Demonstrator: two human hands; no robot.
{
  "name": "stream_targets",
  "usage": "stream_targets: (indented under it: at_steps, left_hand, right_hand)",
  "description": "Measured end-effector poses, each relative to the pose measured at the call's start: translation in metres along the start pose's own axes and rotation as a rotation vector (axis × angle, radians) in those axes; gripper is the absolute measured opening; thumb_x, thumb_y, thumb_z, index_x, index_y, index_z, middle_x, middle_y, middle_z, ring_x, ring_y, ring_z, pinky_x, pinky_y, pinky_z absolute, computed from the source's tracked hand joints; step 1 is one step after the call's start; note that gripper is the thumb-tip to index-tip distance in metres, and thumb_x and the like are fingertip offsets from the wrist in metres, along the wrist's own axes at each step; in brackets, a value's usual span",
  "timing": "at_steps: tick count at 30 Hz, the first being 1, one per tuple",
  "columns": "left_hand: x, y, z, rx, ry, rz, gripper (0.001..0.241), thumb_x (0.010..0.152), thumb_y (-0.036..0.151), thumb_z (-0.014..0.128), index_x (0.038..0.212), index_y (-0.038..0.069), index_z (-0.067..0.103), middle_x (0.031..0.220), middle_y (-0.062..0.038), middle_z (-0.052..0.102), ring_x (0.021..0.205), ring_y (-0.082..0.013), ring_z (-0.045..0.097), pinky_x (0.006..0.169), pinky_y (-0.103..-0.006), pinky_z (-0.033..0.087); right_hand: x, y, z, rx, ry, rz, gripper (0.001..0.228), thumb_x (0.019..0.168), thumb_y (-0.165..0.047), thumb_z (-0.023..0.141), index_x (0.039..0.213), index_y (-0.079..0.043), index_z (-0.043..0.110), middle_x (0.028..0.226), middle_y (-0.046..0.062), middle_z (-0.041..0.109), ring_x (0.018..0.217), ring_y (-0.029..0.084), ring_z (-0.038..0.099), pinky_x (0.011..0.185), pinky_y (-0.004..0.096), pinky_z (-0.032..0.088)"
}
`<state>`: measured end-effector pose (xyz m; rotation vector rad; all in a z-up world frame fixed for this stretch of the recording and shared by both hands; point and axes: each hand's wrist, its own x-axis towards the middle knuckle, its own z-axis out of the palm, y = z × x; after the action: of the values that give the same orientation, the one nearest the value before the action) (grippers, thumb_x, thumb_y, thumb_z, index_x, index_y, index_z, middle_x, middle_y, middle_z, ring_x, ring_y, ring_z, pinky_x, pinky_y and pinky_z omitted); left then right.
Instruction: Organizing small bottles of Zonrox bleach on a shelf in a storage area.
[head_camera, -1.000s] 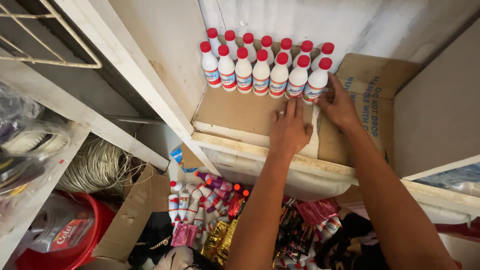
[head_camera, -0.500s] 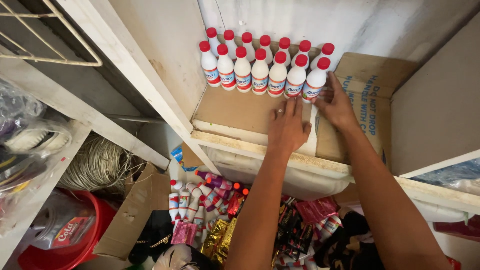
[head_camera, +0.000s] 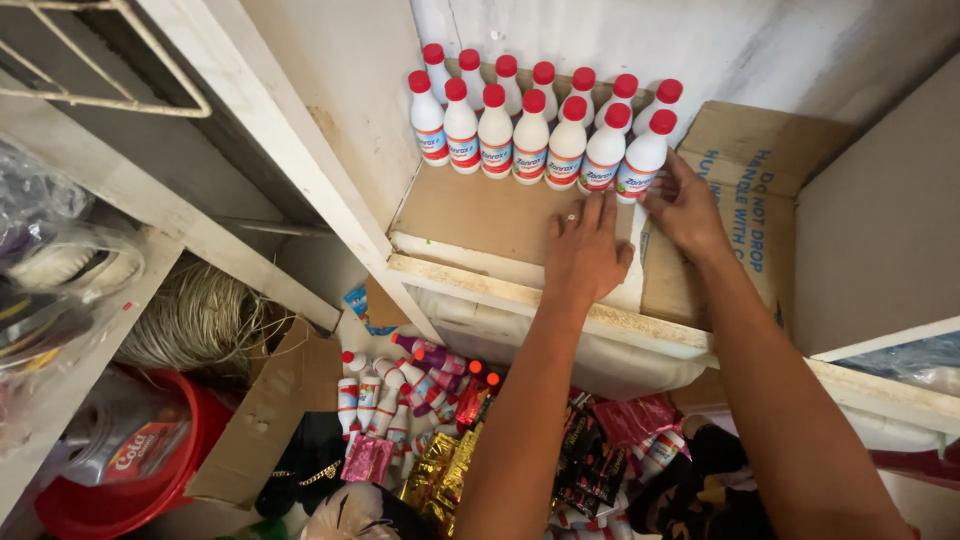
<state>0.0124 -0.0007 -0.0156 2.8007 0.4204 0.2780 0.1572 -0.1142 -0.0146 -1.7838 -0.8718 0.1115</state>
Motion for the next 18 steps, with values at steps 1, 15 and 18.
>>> stream_targets:
  at_steps: [1,15,18]
  left_hand:
    - [0.000,0.000,0.000,-0.013,0.013,0.003,0.085,0.091,0.048,0.054,0.163,0.013,0.025,0.163,-0.008,0.031,0.149,-0.0318,0.037,0.121,-0.0571,0.026]
    - [-0.126,-0.004,-0.021,-0.267,0.883,0.357,0.045,0.089,0.018,0.063,0.133,0.023,0.068,0.122,-0.003,0.065,0.109,-0.0246,0.070,0.102,-0.0474,0.052]
    - [-0.214,-0.012,-0.033,-0.377,0.751,0.282,0.040,0.096,0.017,0.057,0.133,0.023,0.069,0.123,-0.001,0.064,0.108,-0.0218,0.067,0.099,-0.0422,0.049]
  right_hand:
    - [0.001,0.003,0.001,0.026,-0.003,-0.010,0.080,0.089,0.001,0.074,0.160,-0.003,0.038,0.139,0.024,0.058,0.116,0.038,0.061,0.098,0.049,0.049]
    - [-0.001,0.035,-0.008,0.009,-0.044,-0.119,0.083,0.084,0.017,0.056,0.162,0.004,0.029,0.141,0.035,0.052,0.122,0.052,0.056,0.102,0.056,0.047]
    - [-0.024,0.012,-0.008,0.108,-0.024,-0.125,0.084,0.080,0.018,0.054,0.161,0.004,0.034,0.146,0.033,0.049,0.128,0.051,0.052,0.102,0.057,0.048]
